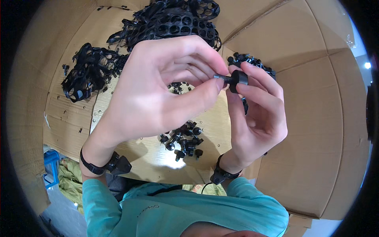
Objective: Sorting small black plastic components and assembling them into housings.
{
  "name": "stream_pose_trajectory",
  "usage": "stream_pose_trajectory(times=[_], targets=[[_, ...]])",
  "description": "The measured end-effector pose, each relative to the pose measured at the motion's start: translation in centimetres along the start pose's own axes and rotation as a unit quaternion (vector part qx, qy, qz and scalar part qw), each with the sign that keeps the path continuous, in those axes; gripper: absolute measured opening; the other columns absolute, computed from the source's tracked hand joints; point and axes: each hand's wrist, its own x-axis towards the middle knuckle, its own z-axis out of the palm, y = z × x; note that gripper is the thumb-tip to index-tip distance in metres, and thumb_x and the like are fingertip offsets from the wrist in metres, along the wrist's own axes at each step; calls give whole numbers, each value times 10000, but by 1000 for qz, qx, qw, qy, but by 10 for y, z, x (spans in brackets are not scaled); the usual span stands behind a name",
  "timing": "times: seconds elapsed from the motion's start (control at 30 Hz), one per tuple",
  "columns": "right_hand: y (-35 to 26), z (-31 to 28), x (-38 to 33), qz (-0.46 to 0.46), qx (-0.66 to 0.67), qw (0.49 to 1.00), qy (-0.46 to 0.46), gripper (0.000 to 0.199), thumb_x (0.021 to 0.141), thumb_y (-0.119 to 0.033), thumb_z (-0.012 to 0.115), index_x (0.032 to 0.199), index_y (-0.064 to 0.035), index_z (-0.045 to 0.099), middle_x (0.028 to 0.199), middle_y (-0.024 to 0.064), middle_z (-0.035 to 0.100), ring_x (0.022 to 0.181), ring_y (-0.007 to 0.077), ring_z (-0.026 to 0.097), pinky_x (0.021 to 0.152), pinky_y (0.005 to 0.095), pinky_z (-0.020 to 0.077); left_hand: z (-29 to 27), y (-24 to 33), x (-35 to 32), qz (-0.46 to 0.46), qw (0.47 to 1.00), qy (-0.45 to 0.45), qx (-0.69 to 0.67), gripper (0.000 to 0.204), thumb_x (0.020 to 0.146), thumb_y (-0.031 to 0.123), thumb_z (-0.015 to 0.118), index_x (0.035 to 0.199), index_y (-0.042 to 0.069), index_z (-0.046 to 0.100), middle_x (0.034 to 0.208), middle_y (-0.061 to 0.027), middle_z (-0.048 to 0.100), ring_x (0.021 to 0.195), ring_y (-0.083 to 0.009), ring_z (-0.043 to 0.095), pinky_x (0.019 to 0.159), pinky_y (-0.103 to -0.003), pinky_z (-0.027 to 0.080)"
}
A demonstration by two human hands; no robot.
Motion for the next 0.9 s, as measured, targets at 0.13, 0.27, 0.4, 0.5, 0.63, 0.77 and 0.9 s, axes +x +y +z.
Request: stream_pose_trajectory(times=[0.13,0.27,0.4,0.5,0.63,0.77,0.9], targets=[[2,-7,2,-18,37,997,-60,269,791,106,688,1025,61,564,1254,309,519,1107,403,611,946,450,524,2,2,1,16,1000,13,-6,211,835,-56,674,1036,-78,614,962,-127,676,903,-164,677,848,-270,546],[-13,5,-1,106,115,987,26,383,842,45,678,1186,84,513,1239,301,547,1100,358,619,904,377,543,2,0,-1,17,1000,11,-17,237,809,-95,679,1036,-79,612,959,-129,677,923,-178,681,868,-282,553],[-10,-1,0,122,82,989,14,365,752,139,712,1096,104,596,1179,261,595,1005,292,657,824,326,586,3,3,0,8,1000,8,-12,243,799,-107,675,1032,-76,613,954,-126,677,932,-178,683,867,-280,554],[-5,-1,1,66,63,996,15,359,742,146,711,1083,100,611,1125,259,628,986,275,662,797,311,583,3,4,0,2,1000,7,0,243,797,-99,677,1030,-72,614,945,-121,677,921,-169,683,854,-275,556],[-3,0,-1,50,69,996,24,350,710,144,730,1040,89,628,1085,255,651,968,275,669,800,315,574,1,4,0,-22,1000,5,-1,231,800,-83,677,1022,-70,614,932,-121,677,895,-160,686,843,-270,557],[-1,-9,-1,3,19,998,-62,309,811,102,681,1085,74,540,1193,300,566,1028,357,651,908,422,543,-1,4,-1,-29,999,-3,-13,192,808,-63,672,990,-67,610,909,-123,676,864,-166,689,821,-278,563],[-1,-8,-1,-3,26,998,-64,314,799,113,686,1072,69,536,1188,305,567,1034,370,648,911,431,546,-2,4,-1,-33,999,-7,-11,173,809,-50,670,969,-64,606,903,-121,675,860,-173,691,810,-285,567]])
